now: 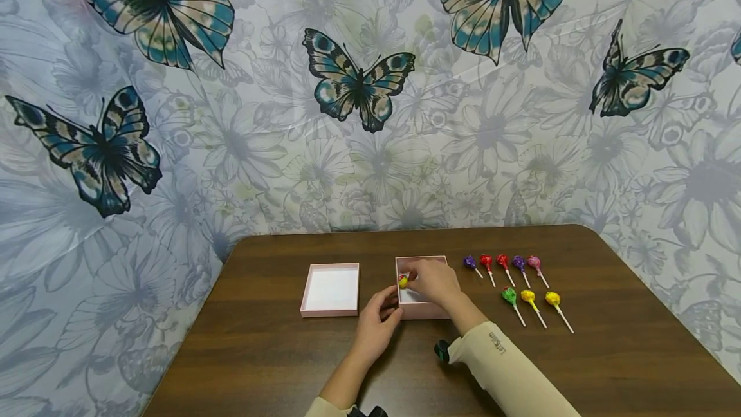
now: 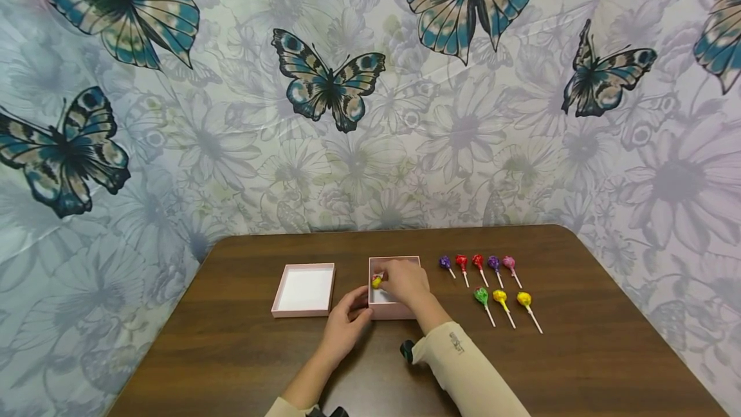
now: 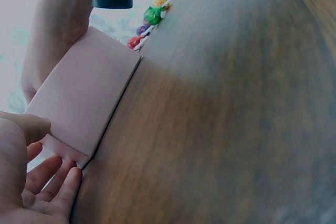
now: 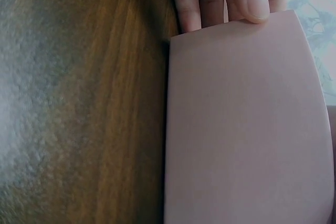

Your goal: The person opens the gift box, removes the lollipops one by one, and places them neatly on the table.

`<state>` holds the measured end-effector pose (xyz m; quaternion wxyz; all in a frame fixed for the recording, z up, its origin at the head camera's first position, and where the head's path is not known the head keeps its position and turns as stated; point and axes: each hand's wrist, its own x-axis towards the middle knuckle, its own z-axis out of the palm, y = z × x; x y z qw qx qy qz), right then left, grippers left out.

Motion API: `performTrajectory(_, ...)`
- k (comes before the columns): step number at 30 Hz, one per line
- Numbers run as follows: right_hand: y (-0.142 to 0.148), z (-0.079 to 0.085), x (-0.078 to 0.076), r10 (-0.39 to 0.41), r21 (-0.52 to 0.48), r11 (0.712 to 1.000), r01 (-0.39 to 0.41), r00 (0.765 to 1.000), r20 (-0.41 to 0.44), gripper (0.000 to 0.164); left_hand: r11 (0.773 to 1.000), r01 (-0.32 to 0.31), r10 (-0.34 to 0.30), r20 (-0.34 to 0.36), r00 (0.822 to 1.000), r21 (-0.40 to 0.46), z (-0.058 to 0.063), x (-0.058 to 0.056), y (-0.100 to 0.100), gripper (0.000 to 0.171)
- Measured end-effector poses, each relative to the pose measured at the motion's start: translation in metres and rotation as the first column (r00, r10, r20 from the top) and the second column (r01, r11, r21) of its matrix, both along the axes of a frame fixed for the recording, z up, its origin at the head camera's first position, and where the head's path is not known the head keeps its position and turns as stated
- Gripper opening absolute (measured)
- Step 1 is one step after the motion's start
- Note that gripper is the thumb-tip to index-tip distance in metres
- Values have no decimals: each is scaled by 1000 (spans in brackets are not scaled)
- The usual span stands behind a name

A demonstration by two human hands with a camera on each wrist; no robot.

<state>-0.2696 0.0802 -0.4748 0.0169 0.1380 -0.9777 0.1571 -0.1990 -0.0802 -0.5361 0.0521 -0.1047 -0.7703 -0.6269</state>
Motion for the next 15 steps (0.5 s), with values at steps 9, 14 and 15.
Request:
performTrajectory(9, 0, -2, -1, 7, 0, 1000, -7, 1000, 8, 27, 1000, 15, -15, -10, 1000, -9, 1, 2, -2, 45)
performTrajectory(14, -1, -3, 0, 11, 6, 1000, -11, 1000, 22, 21, 999, 41, -41, -17, 999, -2, -2, 1, -5, 45)
performTrajectory(15, -2, -2, 0, 11, 6, 1000, -11, 1000, 23, 19, 999, 43, -43, -13, 999, -5, -2, 1, -5, 45)
